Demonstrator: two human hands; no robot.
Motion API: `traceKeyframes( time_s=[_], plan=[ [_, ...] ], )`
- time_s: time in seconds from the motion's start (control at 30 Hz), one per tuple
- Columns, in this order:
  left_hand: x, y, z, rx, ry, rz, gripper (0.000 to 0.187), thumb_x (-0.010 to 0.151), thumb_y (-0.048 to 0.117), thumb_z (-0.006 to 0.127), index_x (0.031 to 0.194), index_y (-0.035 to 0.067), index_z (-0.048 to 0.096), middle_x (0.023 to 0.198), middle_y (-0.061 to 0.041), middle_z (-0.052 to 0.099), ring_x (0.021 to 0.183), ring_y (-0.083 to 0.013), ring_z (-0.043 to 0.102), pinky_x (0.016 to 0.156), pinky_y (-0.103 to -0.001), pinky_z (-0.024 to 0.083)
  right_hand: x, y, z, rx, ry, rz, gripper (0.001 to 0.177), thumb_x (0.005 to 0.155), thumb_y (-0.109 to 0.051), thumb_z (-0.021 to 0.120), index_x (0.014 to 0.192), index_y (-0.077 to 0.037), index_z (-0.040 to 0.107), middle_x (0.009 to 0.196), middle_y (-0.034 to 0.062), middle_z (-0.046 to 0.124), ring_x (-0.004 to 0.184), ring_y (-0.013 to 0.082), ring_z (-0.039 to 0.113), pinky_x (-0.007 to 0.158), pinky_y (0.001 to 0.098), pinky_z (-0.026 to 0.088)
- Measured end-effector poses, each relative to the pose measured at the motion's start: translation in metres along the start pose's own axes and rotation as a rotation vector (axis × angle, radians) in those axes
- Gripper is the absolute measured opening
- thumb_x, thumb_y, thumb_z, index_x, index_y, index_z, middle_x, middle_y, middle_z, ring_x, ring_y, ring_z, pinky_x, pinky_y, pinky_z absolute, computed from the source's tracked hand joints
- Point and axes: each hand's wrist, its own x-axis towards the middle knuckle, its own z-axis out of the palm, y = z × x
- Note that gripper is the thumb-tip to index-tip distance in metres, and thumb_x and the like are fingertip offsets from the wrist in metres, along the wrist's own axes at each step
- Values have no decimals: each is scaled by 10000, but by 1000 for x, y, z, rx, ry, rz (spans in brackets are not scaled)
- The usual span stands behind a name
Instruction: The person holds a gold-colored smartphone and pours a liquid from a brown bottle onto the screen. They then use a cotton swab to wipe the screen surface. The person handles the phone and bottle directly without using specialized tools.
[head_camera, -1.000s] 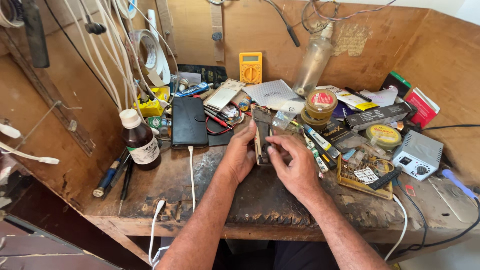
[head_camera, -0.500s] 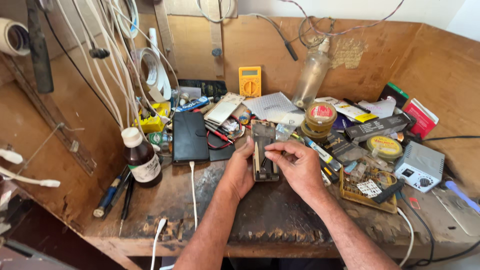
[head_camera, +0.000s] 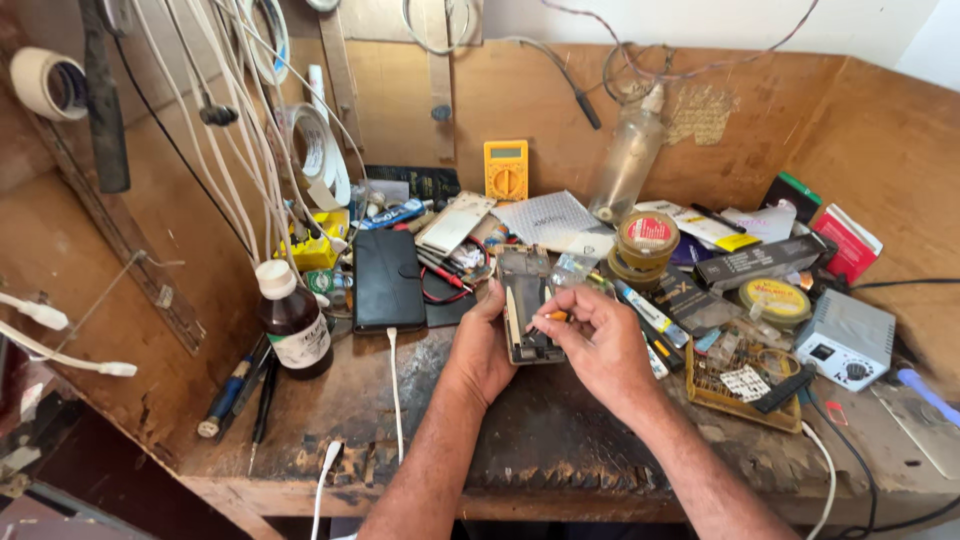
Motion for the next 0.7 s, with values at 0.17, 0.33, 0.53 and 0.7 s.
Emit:
traceKeyframes(
  time_s=[0.17, 0.33, 0.53, 0.7],
  plan=[
    [-2, 0, 1, 37, -3, -14, 500, 1051, 467, 433, 1291, 67, 611, 1176, -113, 701, 1068, -254, 664, 951, -427, 543, -3, 1, -1, 40, 19, 1, 102, 897, -33, 743, 983, -10, 694, 882, 13, 760, 799, 39, 660, 715, 202, 515],
    [-1, -4, 0, 54, 7, 13, 490, 1076, 442, 442, 1279, 33, 620, 1142, -109, 700, 1030, -231, 674, 922, -402, 566, -2, 0, -1, 60, 65, 46, 101, 900, -36, 756, 980, 9, 714, 851, 21, 759, 776, 60, 679, 710, 219, 537],
    [-5, 0, 4, 35, -11, 29, 455, 1078, 422, 442, 1286, 57, 616, 1138, -98, 705, 1026, -222, 686, 916, -398, 573, 2, -2, 0, 73, 94, -10, 80, 914, -37, 752, 970, 17, 736, 848, 18, 749, 779, 58, 673, 710, 212, 544],
    [-10, 3, 10, 30, -9, 39, 454, 1071, 425, 437, 1305, 79, 613, 1149, -86, 709, 1033, -218, 689, 914, -403, 575, 1, -4, 2, 55, 127, -38, 96, 922, -48, 750, 993, 16, 754, 874, 8, 746, 768, 35, 663, 669, 195, 538]
  ],
)
